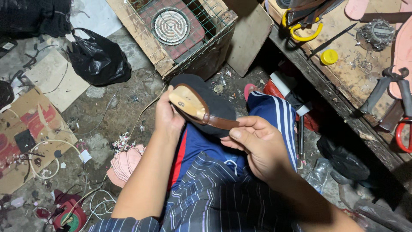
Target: The person sits on the floor of a shoe workshop and works on a shoe upper over a wooden last. They hammer the upper and insole with a cobbler's hammer, press and fit the insole board, heat the shoe over a small stove, and pull and shape the upper edges by hand before checking the formed shoe.
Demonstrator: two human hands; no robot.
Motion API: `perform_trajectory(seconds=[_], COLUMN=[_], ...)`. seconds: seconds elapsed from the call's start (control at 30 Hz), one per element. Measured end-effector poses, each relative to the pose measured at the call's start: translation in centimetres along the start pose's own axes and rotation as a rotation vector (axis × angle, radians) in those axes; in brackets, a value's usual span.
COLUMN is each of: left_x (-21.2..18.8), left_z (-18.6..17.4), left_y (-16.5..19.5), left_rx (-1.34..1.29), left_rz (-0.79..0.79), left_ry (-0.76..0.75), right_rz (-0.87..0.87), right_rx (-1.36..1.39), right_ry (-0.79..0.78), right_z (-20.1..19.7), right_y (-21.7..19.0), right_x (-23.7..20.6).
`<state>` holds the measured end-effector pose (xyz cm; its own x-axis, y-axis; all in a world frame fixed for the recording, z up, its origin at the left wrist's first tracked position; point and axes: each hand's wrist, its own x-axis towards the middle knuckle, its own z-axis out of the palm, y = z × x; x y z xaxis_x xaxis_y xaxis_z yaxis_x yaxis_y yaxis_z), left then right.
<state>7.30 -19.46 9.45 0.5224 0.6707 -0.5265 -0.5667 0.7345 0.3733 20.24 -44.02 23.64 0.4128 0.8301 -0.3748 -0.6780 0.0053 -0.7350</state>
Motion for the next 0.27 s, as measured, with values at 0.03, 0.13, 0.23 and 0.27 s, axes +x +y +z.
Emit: perform_trajectory(seconds=[0.03,0.13,0.23,0.27], left_x=[0.0,-0.4,-0.9,-1.0], left_z=[-0.2,-0.6,-0.7,-0.7], left_y=[0.0,-0.2,-0.3,-0.2], left_rx=[0.003,-0.006,-0.018,-0.020], left_rz=[0.010,-0.024,-0.050,-0.052], left_ry=[0.004,0.009,-0.011,-0.021], right_rz=[0.012,0.005,-0.007,-0.008], right_rx=[0.001,-0.018,-0.040,-0.046], right_ry=[0.003,-0.037,-0.082,-0.093], right_z=[0.1,0.0,-0.4,-0.6], right_y=[-0.1,0.3,0.8,0.9], right_x=[0.0,-0.3,-0.4,-0.3])
